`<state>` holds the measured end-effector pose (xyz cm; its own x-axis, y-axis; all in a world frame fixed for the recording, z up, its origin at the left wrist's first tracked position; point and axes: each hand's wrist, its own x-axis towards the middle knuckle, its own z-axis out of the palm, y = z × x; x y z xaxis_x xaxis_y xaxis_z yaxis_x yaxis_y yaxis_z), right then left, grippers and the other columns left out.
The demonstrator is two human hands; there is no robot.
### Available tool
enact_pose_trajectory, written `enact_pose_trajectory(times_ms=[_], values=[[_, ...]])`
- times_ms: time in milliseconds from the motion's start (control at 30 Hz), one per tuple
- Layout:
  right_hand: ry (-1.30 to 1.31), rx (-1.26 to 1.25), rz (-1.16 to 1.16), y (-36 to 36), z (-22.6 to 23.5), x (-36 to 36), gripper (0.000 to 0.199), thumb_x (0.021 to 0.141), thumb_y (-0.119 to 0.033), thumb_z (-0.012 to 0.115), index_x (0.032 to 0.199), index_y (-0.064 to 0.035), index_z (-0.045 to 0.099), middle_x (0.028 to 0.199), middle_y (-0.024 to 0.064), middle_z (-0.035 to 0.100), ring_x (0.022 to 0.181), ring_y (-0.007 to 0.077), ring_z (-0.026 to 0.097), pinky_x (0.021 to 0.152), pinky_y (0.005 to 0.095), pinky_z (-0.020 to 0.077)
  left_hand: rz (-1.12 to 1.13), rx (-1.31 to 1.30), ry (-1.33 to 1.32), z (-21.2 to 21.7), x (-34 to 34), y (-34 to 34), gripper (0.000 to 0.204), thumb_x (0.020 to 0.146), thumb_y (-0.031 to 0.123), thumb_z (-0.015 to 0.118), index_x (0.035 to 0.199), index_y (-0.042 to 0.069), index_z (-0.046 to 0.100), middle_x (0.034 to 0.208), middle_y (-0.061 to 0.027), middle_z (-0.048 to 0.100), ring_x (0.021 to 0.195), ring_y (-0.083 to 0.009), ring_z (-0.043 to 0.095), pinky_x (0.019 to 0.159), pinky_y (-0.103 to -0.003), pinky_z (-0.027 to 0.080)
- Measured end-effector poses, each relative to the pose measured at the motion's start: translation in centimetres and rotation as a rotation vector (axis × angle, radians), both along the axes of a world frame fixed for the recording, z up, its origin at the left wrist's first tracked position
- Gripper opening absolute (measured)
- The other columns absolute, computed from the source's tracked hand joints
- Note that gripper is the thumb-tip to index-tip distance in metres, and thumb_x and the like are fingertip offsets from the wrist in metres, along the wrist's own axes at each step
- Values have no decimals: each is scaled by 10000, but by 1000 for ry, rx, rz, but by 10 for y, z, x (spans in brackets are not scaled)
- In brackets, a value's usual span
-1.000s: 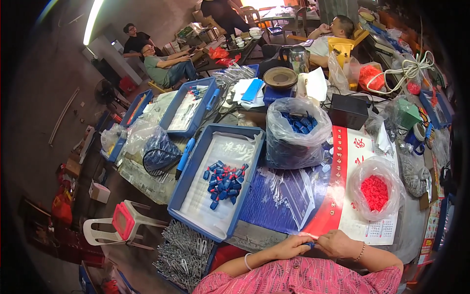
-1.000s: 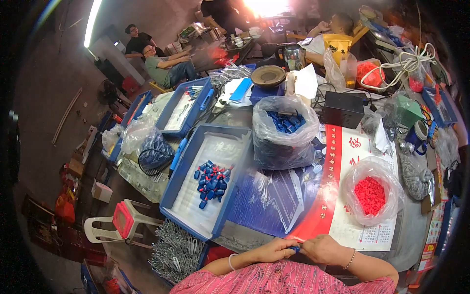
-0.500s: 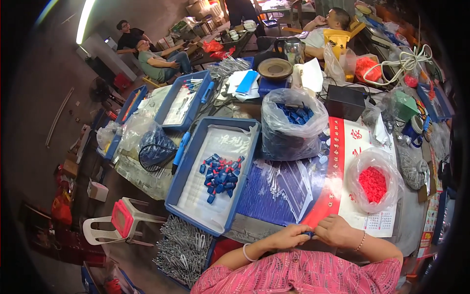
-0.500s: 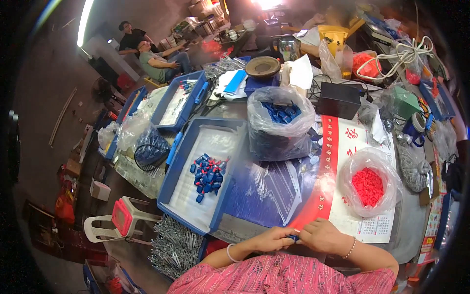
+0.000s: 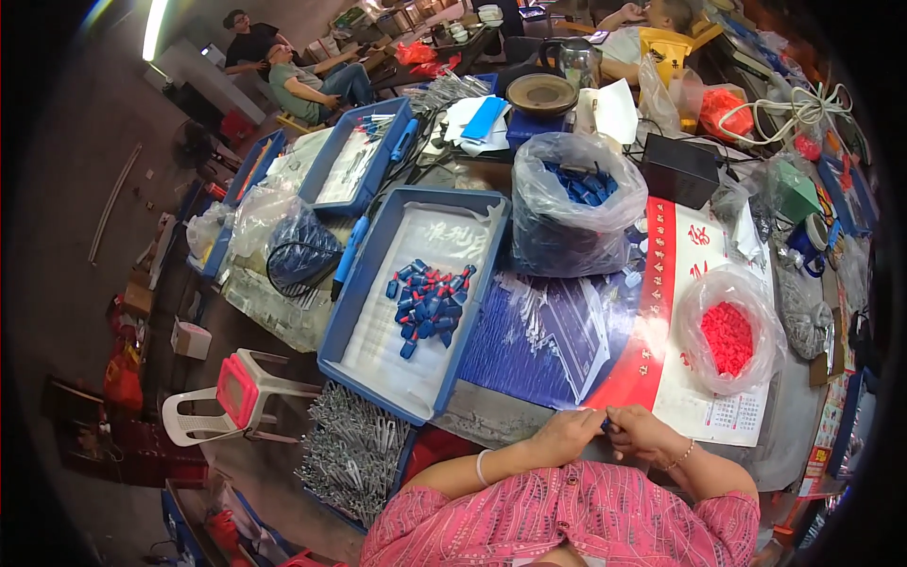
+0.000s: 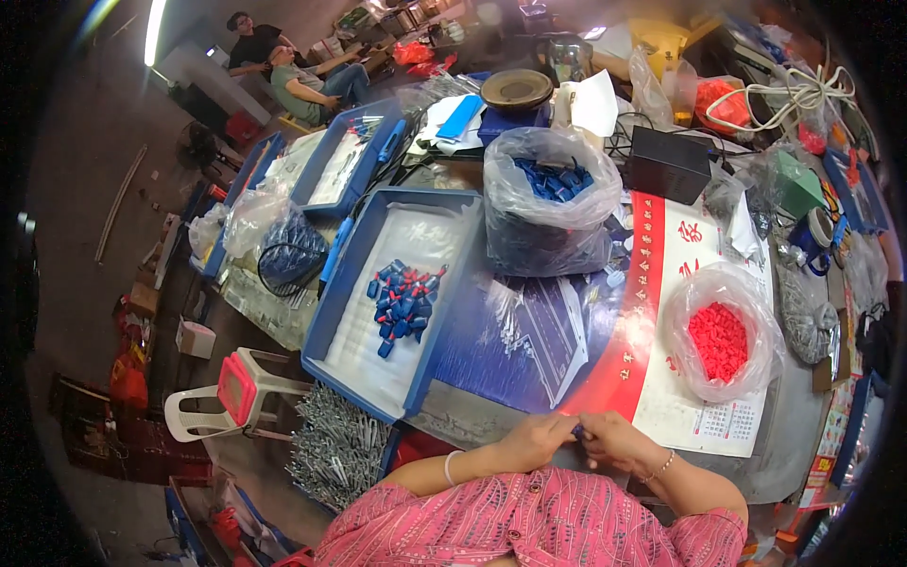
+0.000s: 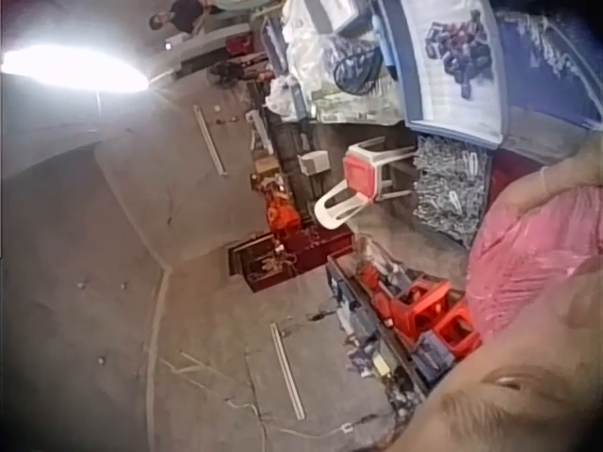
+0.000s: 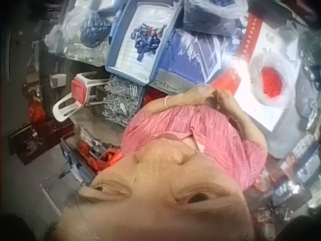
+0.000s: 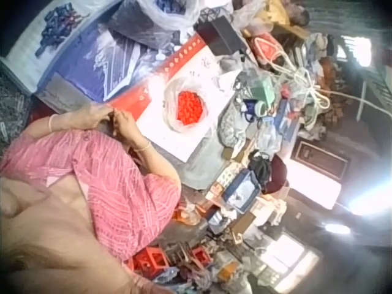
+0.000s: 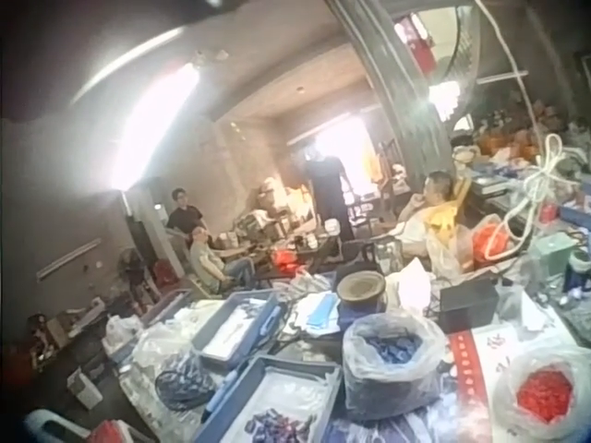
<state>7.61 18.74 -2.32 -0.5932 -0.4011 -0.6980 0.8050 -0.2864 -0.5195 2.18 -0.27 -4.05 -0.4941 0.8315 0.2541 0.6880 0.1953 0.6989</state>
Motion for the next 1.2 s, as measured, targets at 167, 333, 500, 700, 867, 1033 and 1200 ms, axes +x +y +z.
enact_pose_trajectory(times_ms=[167,333,500,700,867,1033,1200], values=[[578,577,247,7,10,4,364,915,-369,466,771,-40,524,565,76,514,490,229,508,528,329,448,-30,-76,-406,2,-8,1,222,810,103,567,1006,-1,551,894,-181,590,808,-329,596,666,-372,474],[1658,1024,570,16,33,-20,204,749,-213,628,807,-45,529,684,71,528,608,253,532,599,363,423,-134,-72,-1208,14,-18,-10,277,856,58,490,1125,57,557,729,67,462,606,-16,394,522,-176,345],[1335,902,363,3,9,-11,271,875,-264,530,730,-42,477,555,74,466,459,242,467,503,361,404,4,60,-365,27,-19,-5,195,811,93,582,991,25,552,719,-167,587,651,-296,602,560,-359,457],[437,308,85,-4,13,-7,391,944,-359,416,703,-58,482,526,31,433,445,176,451,480,324,400,73,-39,-93,22,-12,-1,258,802,117,618,1015,2,531,776,-187,611,709,-332,609,587,-383,469],[161,104,67,4,1,-9,403,953,-379,387,773,-52,538,548,44,478,484,186,500,512,317,423,47,3,-512,17,-18,-7,223,827,133,607,997,4,541,709,-145,598,580,-262,587,536,-341,451],[1294,926,296,11,5,-14,264,892,-273,485,868,-14,528,665,147,521,634,350,536,589,412,431,20,-152,-1019,20,-26,-14,284,857,78,516,1135,34,552,702,3,578,570,-50,483,510,-213,401],[1406,914,338,4,1,-15,245,893,-257,491,811,-26,511,610,123,497,555,317,515,545,394,426,-58,-134,-1137,18,-28,-14,281,848,67,530,1127,34,549,720,-17,592,536,-92,500,503,-227,406]])
